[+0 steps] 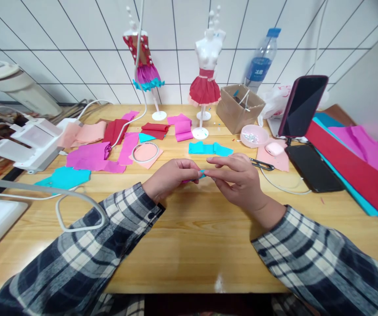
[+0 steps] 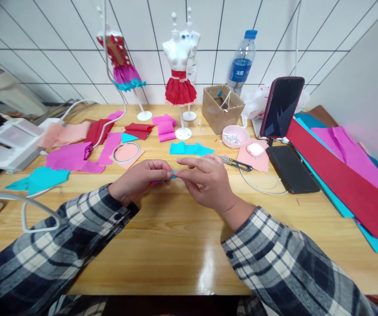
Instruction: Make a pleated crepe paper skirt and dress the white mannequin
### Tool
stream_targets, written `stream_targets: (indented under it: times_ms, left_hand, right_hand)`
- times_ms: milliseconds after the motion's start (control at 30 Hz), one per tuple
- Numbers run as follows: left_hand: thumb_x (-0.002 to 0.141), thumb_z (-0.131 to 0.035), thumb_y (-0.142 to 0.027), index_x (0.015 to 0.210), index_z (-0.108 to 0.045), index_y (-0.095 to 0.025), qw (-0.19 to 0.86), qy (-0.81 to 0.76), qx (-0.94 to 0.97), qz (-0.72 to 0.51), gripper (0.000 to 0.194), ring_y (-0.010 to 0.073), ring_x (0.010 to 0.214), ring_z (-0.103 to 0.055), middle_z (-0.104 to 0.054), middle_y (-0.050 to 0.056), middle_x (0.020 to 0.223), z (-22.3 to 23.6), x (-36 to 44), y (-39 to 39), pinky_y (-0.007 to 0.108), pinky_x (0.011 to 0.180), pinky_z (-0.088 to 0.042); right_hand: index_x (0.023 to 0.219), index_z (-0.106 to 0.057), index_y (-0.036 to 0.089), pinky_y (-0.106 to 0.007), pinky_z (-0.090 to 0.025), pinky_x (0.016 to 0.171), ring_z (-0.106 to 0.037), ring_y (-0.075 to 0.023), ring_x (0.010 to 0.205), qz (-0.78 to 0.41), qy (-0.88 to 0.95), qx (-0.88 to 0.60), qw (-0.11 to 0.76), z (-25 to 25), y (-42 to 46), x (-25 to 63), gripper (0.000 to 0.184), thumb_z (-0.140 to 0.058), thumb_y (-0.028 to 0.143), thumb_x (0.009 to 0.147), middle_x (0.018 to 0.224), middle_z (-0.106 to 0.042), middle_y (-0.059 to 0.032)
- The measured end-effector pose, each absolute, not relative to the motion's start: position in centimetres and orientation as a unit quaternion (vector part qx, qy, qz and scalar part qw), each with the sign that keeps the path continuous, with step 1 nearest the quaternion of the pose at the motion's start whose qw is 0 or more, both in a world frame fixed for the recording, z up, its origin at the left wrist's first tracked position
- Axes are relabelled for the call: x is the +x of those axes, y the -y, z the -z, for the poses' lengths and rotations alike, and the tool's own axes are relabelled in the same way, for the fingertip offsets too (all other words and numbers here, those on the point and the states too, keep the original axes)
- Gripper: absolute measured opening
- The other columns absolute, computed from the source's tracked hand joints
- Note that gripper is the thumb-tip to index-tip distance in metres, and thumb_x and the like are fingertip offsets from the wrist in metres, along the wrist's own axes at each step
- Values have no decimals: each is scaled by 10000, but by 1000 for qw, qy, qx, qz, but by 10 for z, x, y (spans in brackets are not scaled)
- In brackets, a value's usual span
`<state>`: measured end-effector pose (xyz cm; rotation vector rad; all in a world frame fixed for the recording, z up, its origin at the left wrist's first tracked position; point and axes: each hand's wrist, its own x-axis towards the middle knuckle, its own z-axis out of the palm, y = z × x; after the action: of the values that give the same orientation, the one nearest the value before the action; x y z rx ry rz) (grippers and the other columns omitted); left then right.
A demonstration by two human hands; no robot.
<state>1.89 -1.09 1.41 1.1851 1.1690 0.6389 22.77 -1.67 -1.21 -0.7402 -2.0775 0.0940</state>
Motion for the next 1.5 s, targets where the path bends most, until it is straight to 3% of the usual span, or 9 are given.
stream_targets:
  times_ms: [133,233,333,500,633,833,1033,1267,1500]
  left_hand:
    - [688,-728,-358,699,-656,-167,600,-520,543,-273,204,79,507,-401,-622,-22,620,-12,18,11,243,509,-263]
    - [721,-713,-367,726,-693,-178,528,-515,625,-256,190,109,575,-502,-666,-4,684,-9,19,11,252,569,-367]
    - [737,-692,-331,728,-733,-197,420,-486,727,-243,140,169,766,-615,-715,27,787,-5,20,11,278,727,-448]
    - [783,-659,-311,786,-767,-215,317,-496,786,-187,144,185,801,-626,-730,29,803,-3,20,11,290,773,-444]
    - [779,-685,-346,818,-780,-237,290,-518,789,-160,150,204,850,-628,-742,29,833,-4,20,11,299,799,-426]
    - [803,-671,-457,1005,-774,-244,301,-502,802,-121,311,210,882,-637,-761,49,954,-4,12,6,291,783,-404]
    - [778,-681,-375,834,-754,-213,247,-513,817,-94,187,214,874,-637,-755,39,881,-7,10,5,344,869,-349]
    - [765,-660,-334,791,-727,-221,180,-516,832,-97,134,249,890,-633,-751,35,843,-4,15,10,468,987,-210]
    - [790,-604,-302,879,-731,-223,167,-500,846,-85,174,256,905,-640,-759,47,894,-1,15,11,507,986,-212]
  right_hand:
    - [935,-748,270,-395,-501,842,-701,-194,881,-51,815,-326,475,9,17,229,182,-618,157,877,1092,-756,-43]
    - [1043,-736,249,-386,-521,864,-691,-213,958,-119,801,-359,464,9,15,230,202,-592,226,902,1096,-753,-57]
    - [1089,-739,231,-324,-541,753,-697,-187,835,-242,796,-385,400,12,12,228,241,-610,302,898,1021,-775,-51]
    - [957,-790,237,-262,-505,644,-683,-157,707,-329,787,-423,306,19,8,224,176,-713,252,800,869,-790,-24]
    - [848,-797,236,-223,-428,535,-596,-113,559,-334,773,-451,296,26,4,223,137,-702,176,768,709,-752,12]
    - [824,-789,220,-208,-364,503,-537,-91,533,-326,777,-453,293,33,-1,226,128,-685,179,762,662,-710,25]
    - [810,-783,216,-202,-386,515,-573,-92,549,-351,771,-446,288,34,-1,227,108,-693,169,772,670,-724,21]
    - [936,-791,211,-241,-444,615,-629,-132,695,-304,811,-410,286,32,-4,231,161,-746,244,785,869,-760,-37]
    - [802,-769,212,-241,-386,618,-590,-123,675,-244,839,-411,259,35,-3,227,92,-735,136,763,728,-706,7]
